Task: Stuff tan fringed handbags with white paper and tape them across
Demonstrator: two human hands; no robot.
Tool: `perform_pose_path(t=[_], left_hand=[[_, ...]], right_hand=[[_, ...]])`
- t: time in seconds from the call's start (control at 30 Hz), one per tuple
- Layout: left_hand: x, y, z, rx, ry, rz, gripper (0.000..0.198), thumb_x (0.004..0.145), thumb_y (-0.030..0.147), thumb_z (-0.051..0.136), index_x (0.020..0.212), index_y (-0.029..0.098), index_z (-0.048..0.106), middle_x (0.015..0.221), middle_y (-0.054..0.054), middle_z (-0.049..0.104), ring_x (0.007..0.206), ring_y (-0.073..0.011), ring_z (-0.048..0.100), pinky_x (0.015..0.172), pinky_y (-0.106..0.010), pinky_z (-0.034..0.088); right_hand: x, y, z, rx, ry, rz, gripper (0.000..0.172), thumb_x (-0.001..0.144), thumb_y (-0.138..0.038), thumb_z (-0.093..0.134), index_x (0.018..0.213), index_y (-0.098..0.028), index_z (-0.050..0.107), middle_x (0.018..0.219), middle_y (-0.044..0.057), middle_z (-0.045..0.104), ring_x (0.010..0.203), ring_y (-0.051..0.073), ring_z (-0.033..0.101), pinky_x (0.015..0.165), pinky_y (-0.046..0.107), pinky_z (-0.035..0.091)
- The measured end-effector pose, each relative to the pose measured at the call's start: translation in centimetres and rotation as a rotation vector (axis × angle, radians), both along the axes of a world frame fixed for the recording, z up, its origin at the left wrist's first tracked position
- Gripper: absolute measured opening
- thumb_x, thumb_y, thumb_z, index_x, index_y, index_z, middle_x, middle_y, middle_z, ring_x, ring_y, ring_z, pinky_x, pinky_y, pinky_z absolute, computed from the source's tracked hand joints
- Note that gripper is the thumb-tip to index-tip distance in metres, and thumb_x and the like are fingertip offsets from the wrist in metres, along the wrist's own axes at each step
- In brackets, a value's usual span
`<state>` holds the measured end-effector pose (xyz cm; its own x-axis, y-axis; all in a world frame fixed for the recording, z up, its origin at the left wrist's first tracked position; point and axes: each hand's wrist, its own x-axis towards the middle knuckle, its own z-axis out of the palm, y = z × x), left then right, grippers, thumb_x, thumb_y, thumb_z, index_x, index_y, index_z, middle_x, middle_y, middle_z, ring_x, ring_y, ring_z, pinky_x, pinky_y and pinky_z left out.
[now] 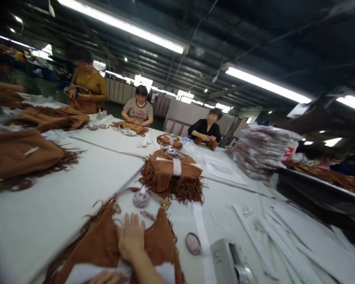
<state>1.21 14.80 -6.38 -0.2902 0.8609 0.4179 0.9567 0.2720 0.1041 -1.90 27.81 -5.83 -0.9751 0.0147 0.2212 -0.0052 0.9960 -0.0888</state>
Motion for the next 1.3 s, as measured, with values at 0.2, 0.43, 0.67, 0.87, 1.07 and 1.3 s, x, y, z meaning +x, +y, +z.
perform_pose_path(t=[0.2, 0.43, 0.67, 0.87, 1.07, 1.3], left_hand=[[5.0, -6.0, 0.8, -0.147, -0.226, 0.075, 0.055, 0.081, 0.012, 0.045, 0.137, 0.013, 0.041, 0.137, -0.010, 0.050, 0.127, -0.0261, 0.041, 0.112, -0.044, 0.034], [4.2, -5.4, 2.4, -0.147, -0.245, 0.026, 0.035, 0.083, 0.015, 0.049, 0.118, 0.013, 0.054, 0.130, -0.011, 0.052, 0.126, -0.0243, 0.041, 0.110, -0.041, 0.034], [5.3, -6.4, 3.8, -0.185, -0.329, 0.055, 0.062, 0.086, 0.046, 0.051, 0.138, 0.016, 0.036, 0.142, -0.012, 0.044, 0.132, -0.0268, 0.035, 0.113, -0.048, 0.021], [4.9, -6.7, 3.3, -0.237, -0.315, 0.025, 0.064, 0.087, 0.044, 0.051, 0.140, 0.015, 0.032, 0.145, -0.013, 0.041, 0.135, -0.0267, 0.032, 0.113, -0.046, 0.020], [4.9, -6.8, 3.7, -0.235, -0.305, 0.025, 0.061, 0.088, 0.045, 0.050, 0.139, 0.015, 0.034, 0.145, -0.012, 0.040, 0.135, -0.0268, 0.030, 0.113, -0.046, 0.019], [4.9, -6.7, 3.8, -0.248, -0.291, 0.007, 0.059, 0.089, 0.043, 0.050, 0.139, 0.016, 0.034, 0.145, -0.014, 0.040, 0.134, -0.0283, 0.030, 0.110, -0.047, 0.022]], right_hand=[[5.4, -0.1, 3.5, -0.127, -0.142, 0.109, 0.053, 0.098, -0.041, 0.027, 0.147, -0.020, 0.022, 0.151, 0.014, 0.030, 0.141, 0.031, 0.022, 0.108, 0.068, 0.020], [11.9, 0.8, 2.4, -0.049, -0.153, 0.284, 0.047, 0.095, -0.037, 0.043, 0.140, -0.025, 0.038, 0.146, 0.013, 0.041, 0.135, 0.030, 0.036, 0.109, 0.066, 0.017], [18.4, 0.5, 7.4, -0.194, -0.222, 0.584, 0.061, 0.082, -0.020, 0.052, 0.141, -0.025, 0.037, 0.147, 0.008, 0.040, 0.137, 0.025, 0.033, 0.113, 0.053, 0.025], [23.4, -0.7, 5.5, -0.244, -0.321, 0.680, 0.065, 0.074, -0.006, 0.048, 0.135, -0.028, 0.044, 0.140, 0.007, 0.049, 0.128, 0.023, 0.045, 0.108, 0.045, 0.035], [22.9, -2.9, 2.3, -0.329, -0.117, 0.533, 0.030, 0.082, -0.009, 0.047, 0.104, -0.023, 0.063, 0.102, 0.006, 0.068, 0.092, 0.020, 0.060, 0.086, 0.039, 0.048], [20.9, -2.7, 4.1, -0.571, 0.093, 0.256, 0.023, 0.085, -0.014, 0.046, 0.090, -0.024, 0.066, 0.080, 0.001, 0.071, 0.073, 0.016, 0.063, 0.065, 0.030, 0.046]])
